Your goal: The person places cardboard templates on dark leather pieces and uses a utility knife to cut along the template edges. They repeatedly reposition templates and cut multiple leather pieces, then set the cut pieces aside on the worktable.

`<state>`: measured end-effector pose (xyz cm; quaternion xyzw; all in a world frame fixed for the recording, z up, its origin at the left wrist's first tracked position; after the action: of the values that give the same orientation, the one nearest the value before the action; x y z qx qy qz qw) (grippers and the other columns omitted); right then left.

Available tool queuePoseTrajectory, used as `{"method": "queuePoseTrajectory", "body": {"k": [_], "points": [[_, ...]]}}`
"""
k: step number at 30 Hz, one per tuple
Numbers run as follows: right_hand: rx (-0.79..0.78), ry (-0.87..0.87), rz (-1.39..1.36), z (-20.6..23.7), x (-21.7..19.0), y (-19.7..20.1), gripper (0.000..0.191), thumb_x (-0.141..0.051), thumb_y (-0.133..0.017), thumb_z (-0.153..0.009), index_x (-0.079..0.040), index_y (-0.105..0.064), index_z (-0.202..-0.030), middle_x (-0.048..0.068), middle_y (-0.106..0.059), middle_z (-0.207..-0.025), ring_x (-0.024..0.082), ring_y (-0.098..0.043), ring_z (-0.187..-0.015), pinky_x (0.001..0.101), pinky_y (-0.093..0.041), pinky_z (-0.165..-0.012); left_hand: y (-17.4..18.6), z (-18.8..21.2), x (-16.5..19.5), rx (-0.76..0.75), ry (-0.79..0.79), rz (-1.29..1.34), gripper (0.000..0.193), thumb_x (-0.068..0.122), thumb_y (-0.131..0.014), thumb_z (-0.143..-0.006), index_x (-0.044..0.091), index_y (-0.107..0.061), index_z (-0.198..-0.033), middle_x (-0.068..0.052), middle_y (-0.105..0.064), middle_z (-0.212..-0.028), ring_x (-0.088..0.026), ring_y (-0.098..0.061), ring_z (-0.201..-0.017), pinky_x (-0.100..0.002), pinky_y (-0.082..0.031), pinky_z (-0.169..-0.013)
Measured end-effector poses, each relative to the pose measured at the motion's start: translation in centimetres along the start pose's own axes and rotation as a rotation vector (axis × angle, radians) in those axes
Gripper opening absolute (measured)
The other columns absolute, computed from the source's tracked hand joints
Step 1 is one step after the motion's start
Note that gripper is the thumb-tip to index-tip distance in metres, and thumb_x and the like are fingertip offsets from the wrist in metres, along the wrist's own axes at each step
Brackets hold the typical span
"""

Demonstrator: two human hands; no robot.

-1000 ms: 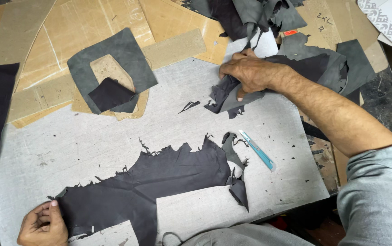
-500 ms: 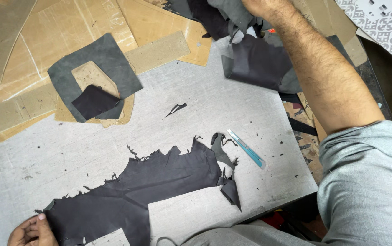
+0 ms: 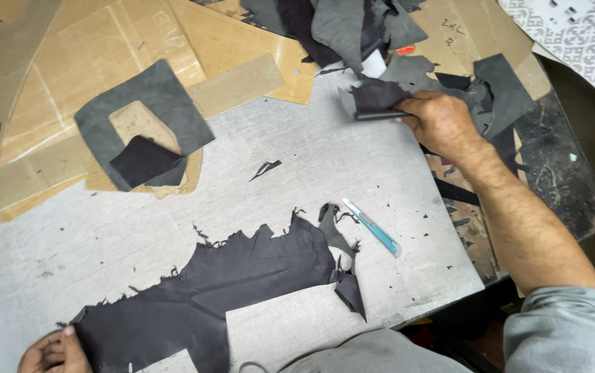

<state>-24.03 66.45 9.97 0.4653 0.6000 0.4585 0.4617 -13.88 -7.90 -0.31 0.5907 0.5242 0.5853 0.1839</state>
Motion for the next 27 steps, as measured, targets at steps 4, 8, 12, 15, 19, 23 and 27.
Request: {"method": "queuePoseTrajectory", "body": {"k": [4,8,12,15,19,23,27], "points": [[0.002,-0.068,-0.268,0.0,1.7,2.0,0.020,-0.021,-0.074,-0.099,-0.008,-0.076,-0.114,0.011,-0.077,-0.103,0.023,-0.074,-0.090,0.0369,-0.063,-0.080,1.1,1.0,0.8,0.025,0.000,0.168,0.020,0.008,-0.083,-0.104,-0.007,-0.070,-0.103,-0.010,-0.064,-0.077,-0.007,-0.054,-0.059,-0.016,-0.038,-0.051],[0.118,-0.206,-0.552,-1.4,3.2,4.6,0.023,-0.025,-0.072,-0.107,-0.010,-0.072,-0.125,0.011,-0.075,-0.099,0.018,-0.074,-0.088,0.0333,-0.063,-0.076,1.5,1.1,2.0,0.058,-0.048,0.307,0.014,0.006,-0.080,-0.102,-0.004,-0.071,-0.102,-0.004,-0.066,-0.082,-0.003,-0.054,-0.063,-0.013,-0.040,-0.053],[0.176,-0.170,-0.519,-4.3,3.2,3.7,0.023,-0.024,-0.074,-0.112,-0.005,-0.071,-0.125,0.013,-0.074,-0.103,0.021,-0.073,-0.089,0.0353,-0.062,-0.075,1.7,0.8,2.1,0.067,0.000,0.269,0.015,0.008,-0.082,-0.101,-0.003,-0.072,-0.099,-0.004,-0.062,-0.078,-0.003,-0.051,-0.061,-0.015,-0.036,-0.050],[0.243,-0.148,-0.208,-5.5,1.1,1.3,0.033,-0.020,-0.084,-0.101,0.000,-0.071,-0.124,0.019,-0.073,-0.110,0.031,-0.071,-0.093,0.0430,-0.060,-0.080,2.0,0.5,2.0,0.082,-0.002,0.276,0.015,0.008,-0.082,-0.098,-0.003,-0.072,-0.095,-0.003,-0.061,-0.076,-0.004,-0.050,-0.062,-0.017,-0.037,-0.052],[0.416,0.005,0.113,-6.4,-4.7,-0.9,0.041,-0.016,-0.092,-0.089,0.000,-0.074,-0.122,0.017,-0.070,-0.126,0.037,-0.062,-0.118,0.0499,-0.052,-0.100,2.4,0.2,2.5,0.107,-0.016,0.272,0.013,0.008,-0.082,-0.095,0.000,-0.072,-0.095,-0.001,-0.061,-0.077,-0.005,-0.050,-0.064,-0.020,-0.040,-0.056],[0.231,0.148,-0.231,-9.7,-11.1,-3.3,0.057,-0.025,-0.089,-0.091,-0.001,-0.066,-0.137,0.016,-0.063,-0.141,0.032,-0.053,-0.132,0.0444,-0.047,-0.115,2.7,-0.4,3.4,0.124,-0.022,0.243,0.012,0.009,-0.083,-0.091,0.003,-0.073,-0.095,0.000,-0.060,-0.076,-0.006,-0.050,-0.062,-0.019,-0.042,-0.055],[0.199,0.300,-0.273,-15.0,-16.6,-4.9,0.086,-0.043,-0.088,-0.083,0.004,-0.055,-0.147,0.026,-0.053,-0.149,0.040,-0.046,-0.144,0.0513,-0.039,-0.119,3.5,-1.0,4.3,0.160,-0.080,0.294,0.012,0.008,-0.082,-0.089,0.002,-0.071,-0.091,-0.001,-0.061,-0.074,-0.006,-0.051,-0.060,-0.020,-0.040,-0.053]]}}
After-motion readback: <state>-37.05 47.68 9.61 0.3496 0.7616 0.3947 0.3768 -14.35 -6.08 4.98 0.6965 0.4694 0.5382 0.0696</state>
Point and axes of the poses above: each hand's wrist, its own z-axis away from the middle knuckle, its own y-axis out of the back of the hand, x = y × z, the point moved 3 cm from there along -z, towards the middle knuckle
